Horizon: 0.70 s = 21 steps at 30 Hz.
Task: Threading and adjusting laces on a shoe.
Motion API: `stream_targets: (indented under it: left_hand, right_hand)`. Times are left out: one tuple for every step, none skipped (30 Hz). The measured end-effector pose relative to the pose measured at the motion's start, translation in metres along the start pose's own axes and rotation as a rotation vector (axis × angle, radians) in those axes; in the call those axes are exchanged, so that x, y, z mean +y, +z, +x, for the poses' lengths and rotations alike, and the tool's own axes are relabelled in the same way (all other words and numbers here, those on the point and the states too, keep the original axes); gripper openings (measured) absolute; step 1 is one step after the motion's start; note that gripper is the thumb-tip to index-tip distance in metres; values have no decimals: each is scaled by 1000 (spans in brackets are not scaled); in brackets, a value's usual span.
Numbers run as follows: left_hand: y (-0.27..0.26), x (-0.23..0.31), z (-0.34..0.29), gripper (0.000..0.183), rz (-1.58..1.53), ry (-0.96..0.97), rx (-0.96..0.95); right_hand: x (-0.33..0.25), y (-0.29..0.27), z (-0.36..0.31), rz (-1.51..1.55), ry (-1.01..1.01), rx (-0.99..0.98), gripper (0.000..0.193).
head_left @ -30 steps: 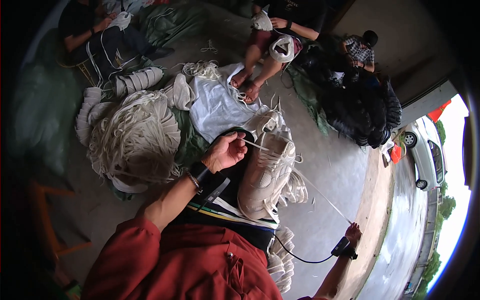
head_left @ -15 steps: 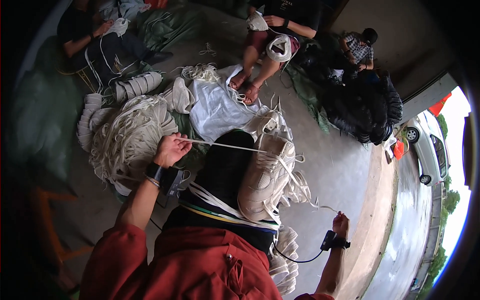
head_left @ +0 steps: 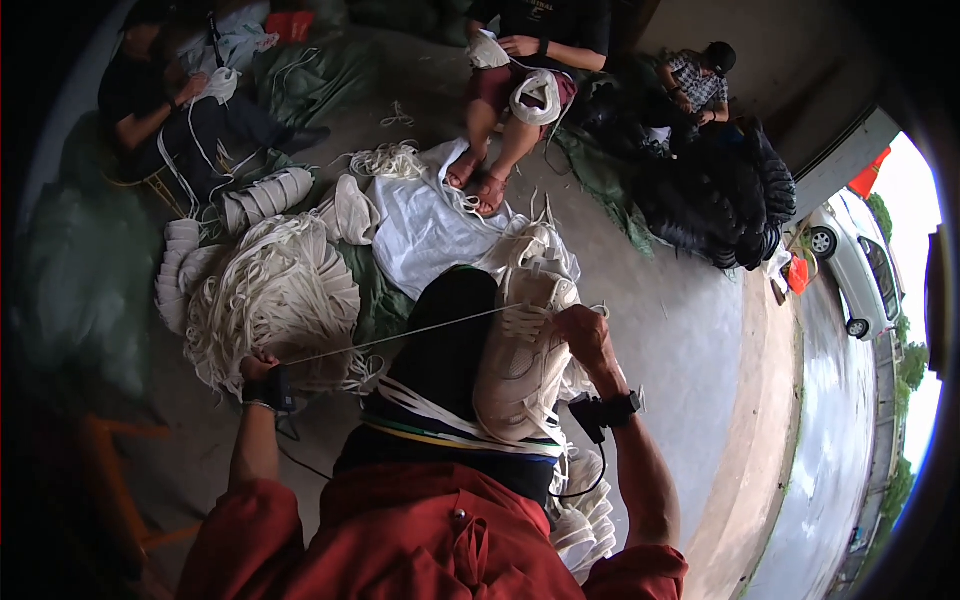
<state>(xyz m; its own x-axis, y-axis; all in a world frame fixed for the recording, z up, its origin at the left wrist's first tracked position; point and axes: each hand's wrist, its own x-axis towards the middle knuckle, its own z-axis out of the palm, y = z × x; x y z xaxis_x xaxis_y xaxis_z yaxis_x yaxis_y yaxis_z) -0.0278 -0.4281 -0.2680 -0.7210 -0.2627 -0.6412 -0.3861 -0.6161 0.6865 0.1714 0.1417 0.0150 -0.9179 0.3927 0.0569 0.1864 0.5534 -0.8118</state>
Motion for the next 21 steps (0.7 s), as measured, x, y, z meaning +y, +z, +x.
stream_targets:
  left_hand:
    - [2,-3,0,10,-329,-175,148]
    - [12,-9,-3,10,-334,-201,124]
    - [22,-14,-11,6,-251,-231,144]
    - [38,-18,-22,8,-145,-262,167]
    - [62,-26,-38,10,17,-230,72]
    - [88,-34,-57,13,198,-201,-17]
    - [116,-41,-81,17,339,-162,-184]
    - [137,-52,-114,24,365,34,-391]
    - [167,-49,-139,33,606,241,-602]
    - [197,-55,-168,26,505,365,-715]
    - [231,-56,-193,30,653,288,-709]
    - [252,-57,-219,28,616,444,-894]
    - [279,-61,-242,27,799,460,-887]
    - [296,-62,-261,24,847,440,-996]
    - [309,-65,-279,24,842,477,-1063]
    - [320,-66,-290,23,900,468,-1152]
    - [327,-69,-300,22,999,490,-1183]
    - [332,-71,-306,23,1058,350,-1205]
    - [334,-73,-310,24,1108,328,-1198]
    - [335,-76,-312,25,1188,286,-1183]
    - [334,-78,-312,25,1168,315,-1181]
  right_hand:
    - [2,-1,3,-166,-111,-24,14]
    - [3,-2,7,-331,-223,-49,14]
    - [4,-2,9,-334,-224,-56,14]
    - [3,-3,11,-352,-185,-76,13]
    - [2,-4,15,-372,-133,-105,13]
    - [0,-6,17,-378,-148,-103,13]
    - [-4,-6,20,-549,-356,-106,15]
    - [-9,-6,23,-779,-510,-139,16]
    - [-15,-6,24,-718,-574,-125,16]
    - [-22,-7,24,-679,-406,-128,16]
    - [-29,-7,24,-640,-238,-131,16]
    - [-36,-6,25,-646,-247,-147,16]
    - [-43,-4,27,-767,-244,-148,16]
    - [-50,-2,29,-882,-237,-145,17]
    - [-56,-1,30,-912,-233,-175,17]
    - [-60,0,31,-936,-232,-185,17]
    - [-62,-3,31,-941,-223,-195,17]
    - [-63,-4,31,-953,-190,-213,17]
    - [-63,-8,30,-895,-159,-182,20]
    - [-62,-11,30,-902,-165,-190,20]
    - [-60,-14,30,-808,-133,-194,22]
